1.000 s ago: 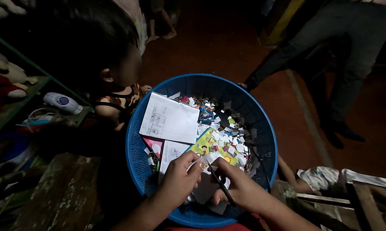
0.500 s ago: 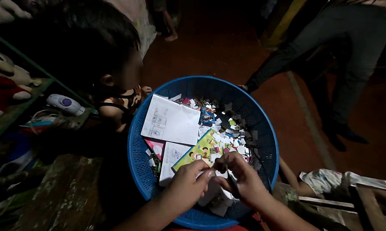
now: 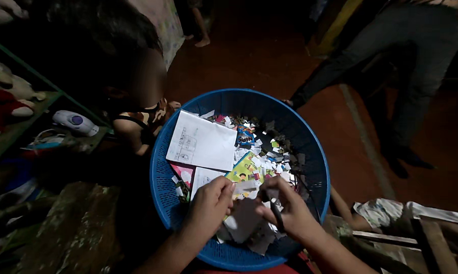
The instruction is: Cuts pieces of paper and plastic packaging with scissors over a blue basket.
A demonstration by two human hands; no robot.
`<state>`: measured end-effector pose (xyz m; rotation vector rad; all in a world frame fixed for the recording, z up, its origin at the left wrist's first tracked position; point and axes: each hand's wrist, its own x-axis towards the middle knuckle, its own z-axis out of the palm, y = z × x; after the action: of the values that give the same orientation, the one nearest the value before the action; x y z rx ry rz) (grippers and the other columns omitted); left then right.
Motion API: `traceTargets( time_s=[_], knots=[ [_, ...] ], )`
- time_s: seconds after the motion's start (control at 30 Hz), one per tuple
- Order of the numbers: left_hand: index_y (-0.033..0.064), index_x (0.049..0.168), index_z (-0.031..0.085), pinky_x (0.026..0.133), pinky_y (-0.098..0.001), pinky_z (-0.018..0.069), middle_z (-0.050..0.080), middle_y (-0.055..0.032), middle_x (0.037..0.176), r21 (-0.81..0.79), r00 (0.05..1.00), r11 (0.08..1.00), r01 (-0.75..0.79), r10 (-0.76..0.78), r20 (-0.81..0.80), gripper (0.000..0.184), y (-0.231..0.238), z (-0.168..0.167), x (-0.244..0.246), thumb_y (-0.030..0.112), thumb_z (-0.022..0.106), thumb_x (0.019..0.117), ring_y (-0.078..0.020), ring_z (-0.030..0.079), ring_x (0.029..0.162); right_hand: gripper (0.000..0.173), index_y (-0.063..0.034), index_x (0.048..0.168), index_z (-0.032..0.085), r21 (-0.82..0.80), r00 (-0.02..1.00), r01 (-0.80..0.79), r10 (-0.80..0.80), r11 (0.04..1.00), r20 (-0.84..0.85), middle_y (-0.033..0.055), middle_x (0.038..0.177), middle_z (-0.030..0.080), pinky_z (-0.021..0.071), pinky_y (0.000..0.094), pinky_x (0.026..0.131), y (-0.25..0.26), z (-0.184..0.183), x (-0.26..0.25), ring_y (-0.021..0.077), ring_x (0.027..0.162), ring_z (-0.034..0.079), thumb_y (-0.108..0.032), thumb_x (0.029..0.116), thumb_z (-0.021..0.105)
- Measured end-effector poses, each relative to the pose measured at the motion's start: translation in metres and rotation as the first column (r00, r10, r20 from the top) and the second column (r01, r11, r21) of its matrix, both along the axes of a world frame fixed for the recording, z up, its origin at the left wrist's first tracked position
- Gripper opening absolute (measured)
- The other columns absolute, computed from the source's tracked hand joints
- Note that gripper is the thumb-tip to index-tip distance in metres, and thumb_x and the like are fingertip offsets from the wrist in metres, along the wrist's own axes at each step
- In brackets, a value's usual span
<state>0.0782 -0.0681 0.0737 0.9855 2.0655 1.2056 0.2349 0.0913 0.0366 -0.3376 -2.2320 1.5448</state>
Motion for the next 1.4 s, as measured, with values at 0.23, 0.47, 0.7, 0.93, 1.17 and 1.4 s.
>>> traceTargets(
  time_s=[0.23, 0.47, 0.7, 0.93, 1.17, 1.4],
  knots=[
    [0.0070, 0.098, 0.064, 0.055, -0.0160, 0.0540, 0.062, 0.0056, 0.069, 0.144, 0.996, 0.985, -0.094, 0.093, 0.018, 0.021, 0.000, -0.004, -0.003, 0.020, 0.050, 0.1065, -0.0003, 0.062, 0.058, 0.082, -0.0054, 0.118, 0.058, 0.002, 0.939, -0.242, 0.234, 0.970, 0.251, 0.0009, 0.093, 0.068, 0.0553, 0.0289, 0.071, -0.002, 0.005, 0.000, 0.0075, 0.083, 0.064, -0.079, 0.0816, 0.059],
    [0.0043, 0.100, 0.067, 0.056, -0.0163, 0.0560, 0.065, 0.0028, 0.074, 0.182, 1.000, 0.983, -0.008, 0.008, -0.004, 0.020, -0.001, -0.006, 0.010, 0.017, 0.053, 0.1050, 0.0001, 0.064, 0.060, 0.067, -0.0068, 0.111, 0.058, -0.057, 0.970, -0.211, 0.216, 0.976, 0.107, -0.0035, 0.078, 0.064, 0.0528, 0.0200, 0.061, -0.008, 0.001, -0.001, 0.0007, 0.067, 0.060, -0.069, 0.0865, 0.063],
    [0.0044, 0.099, 0.067, 0.057, -0.0153, 0.0561, 0.065, 0.0031, 0.074, 0.215, 0.999, 0.976, -0.017, 0.027, -0.046, 0.019, 0.000, -0.009, 0.011, 0.016, 0.053, 0.1040, 0.0011, 0.063, 0.060, 0.051, -0.0099, 0.102, 0.061, -0.096, 0.990, -0.098, 0.107, 0.991, 0.093, -0.0106, 0.066, 0.055, 0.0442, 0.0114, 0.053, -0.010, 0.004, 0.001, -0.0063, 0.056, 0.050, -0.053, 0.0820, 0.078],
    [0.0047, 0.106, 0.067, 0.059, -0.0164, 0.0563, 0.066, 0.0037, 0.078, 0.172, 0.997, 0.984, -0.040, 0.029, 0.066, 0.019, 0.000, -0.004, 0.008, 0.016, 0.051, 0.1049, -0.0007, 0.065, 0.064, 0.081, -0.0045, 0.117, 0.055, -0.056, 0.962, -0.209, 0.215, 0.976, 0.166, -0.0007, 0.091, 0.067, 0.0553, 0.0233, 0.068, -0.007, 0.005, 0.000, 0.0039, 0.079, 0.064, -0.077, 0.0822, 0.060],
    [0.0050, 0.103, 0.067, 0.057, -0.0161, 0.0560, 0.066, 0.0040, 0.075, 0.137, 0.992, 0.991, 0.004, -0.021, 0.121, 0.016, 0.000, -0.002, 0.010, 0.014, 0.053, 0.1040, -0.0007, 0.065, 0.061, 0.072, -0.0052, 0.112, 0.058, 0.021, 0.953, -0.253, 0.245, 0.967, 0.177, -0.0004, 0.081, 0.065, 0.0531, 0.0239, 0.063, -0.009, 0.004, 0.000, 0.0048, 0.070, 0.061, -0.071, 0.0852, 0.063],
    [0.0059, 0.102, 0.068, 0.055, -0.0152, 0.0548, 0.066, 0.0046, 0.073, 0.112, 0.991, 0.994, 0.010, -0.025, 0.128, 0.016, 0.000, 0.000, 0.010, 0.015, 0.055, 0.1037, -0.0002, 0.064, 0.059, 0.054, -0.0080, 0.101, 0.061, -0.013, 0.975, -0.123, 0.123, 0.992, 0.186, -0.0081, 0.065, 0.054, 0.0412, 0.0140, 0.050, -0.010, 0.007, 0.001, -0.0034, 0.054, 0.047, -0.055, 0.0805, 0.079]
  ],
)
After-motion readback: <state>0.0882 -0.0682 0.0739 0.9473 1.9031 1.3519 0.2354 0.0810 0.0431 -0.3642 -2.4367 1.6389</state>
